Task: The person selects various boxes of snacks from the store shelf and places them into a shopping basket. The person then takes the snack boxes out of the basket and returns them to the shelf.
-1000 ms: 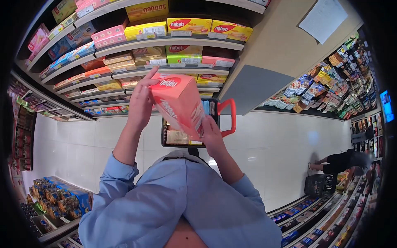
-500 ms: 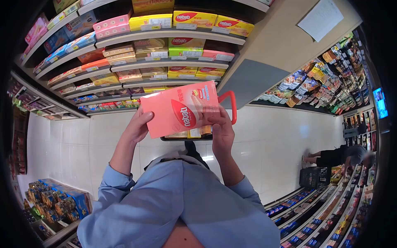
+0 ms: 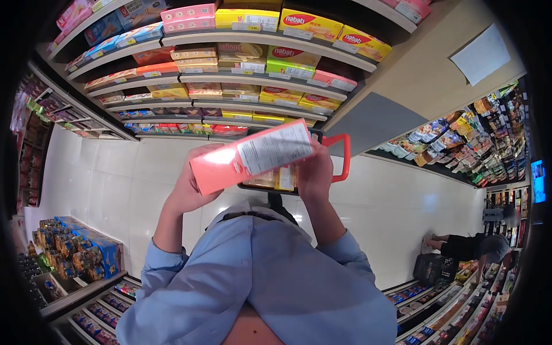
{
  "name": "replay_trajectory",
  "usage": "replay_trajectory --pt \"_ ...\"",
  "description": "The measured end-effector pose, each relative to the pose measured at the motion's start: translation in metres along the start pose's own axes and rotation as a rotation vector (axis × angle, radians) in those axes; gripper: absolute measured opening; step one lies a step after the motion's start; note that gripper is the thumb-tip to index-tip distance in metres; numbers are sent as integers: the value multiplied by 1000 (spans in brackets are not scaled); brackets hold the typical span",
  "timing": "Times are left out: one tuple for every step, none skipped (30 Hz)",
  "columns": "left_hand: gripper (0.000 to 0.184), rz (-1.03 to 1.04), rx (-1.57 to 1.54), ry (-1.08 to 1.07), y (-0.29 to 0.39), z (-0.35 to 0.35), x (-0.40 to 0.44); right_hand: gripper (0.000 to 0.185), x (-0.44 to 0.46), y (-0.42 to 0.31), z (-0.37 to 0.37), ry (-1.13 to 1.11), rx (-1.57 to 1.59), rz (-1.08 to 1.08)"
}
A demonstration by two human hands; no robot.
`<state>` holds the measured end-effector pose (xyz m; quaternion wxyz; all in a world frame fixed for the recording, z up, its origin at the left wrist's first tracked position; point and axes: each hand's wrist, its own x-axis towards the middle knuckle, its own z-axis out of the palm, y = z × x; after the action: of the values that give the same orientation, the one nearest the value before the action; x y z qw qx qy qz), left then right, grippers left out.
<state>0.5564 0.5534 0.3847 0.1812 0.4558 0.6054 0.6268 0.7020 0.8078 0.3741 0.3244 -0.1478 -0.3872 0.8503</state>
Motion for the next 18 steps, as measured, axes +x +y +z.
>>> replay_trajectory --pt "73 -76 -30 50 3 1 2 15 6 7 -10 3 12 30" --pt "71 -159 -62 97 7 3 7 12 13 13 -19 -85 12 58" --pt "70 -250 -96 140 7 7 10 16 25 24 -32 -36 -20 218" --pt "69 -332 -138 171 0 11 12 20 30 34 -47 10 -47 374" --pt "68 -409 -177 201 -9 15 17 24 23 45 -59 -17 -127 404" --pt "67 -480 -211 232 -18 19 22 28 19 57 -64 -50 -207 428" --pt "69 -550 -133 264 -31 26 25 33 18 68 -69 -89 -286 451" --pt "69 -594 -41 252 -53 34 25 40 18 80 -75 -64 -302 567" --pt "70 -637 51 238 -80 44 23 46 17 90 -83 -38 -315 685" --pt "71 -682 145 222 -97 53 23 53 15 98 -88 -12 -324 806" --pt "70 -694 248 174 -110 66 23 56 15 104 -92 -9 -305 874" --pt "69 -723 313 125 -122 80 24 59 16 110 -96 -5 -283 942" --pt "68 -752 377 73 -135 95 24 62 16 115 -102 0 -259 1011" --pt "67 -778 441 20 -145 109 26 63 20 122 -108 19 -209 1030" --pt "66 -854 453 -4 -146 126 33 63 24 129 -117 40 -158 1050" --pt "66 -865 512 -64 -164 149 39 64 27 137 -141 86 -86 1082" --pt "67 -856 567 -97 -179 165 41 63 31 143 -157 105 -63 1091" --pt "68 -844 622 -129 -195 178 43 62 33 150 -172 118 -52 1080"
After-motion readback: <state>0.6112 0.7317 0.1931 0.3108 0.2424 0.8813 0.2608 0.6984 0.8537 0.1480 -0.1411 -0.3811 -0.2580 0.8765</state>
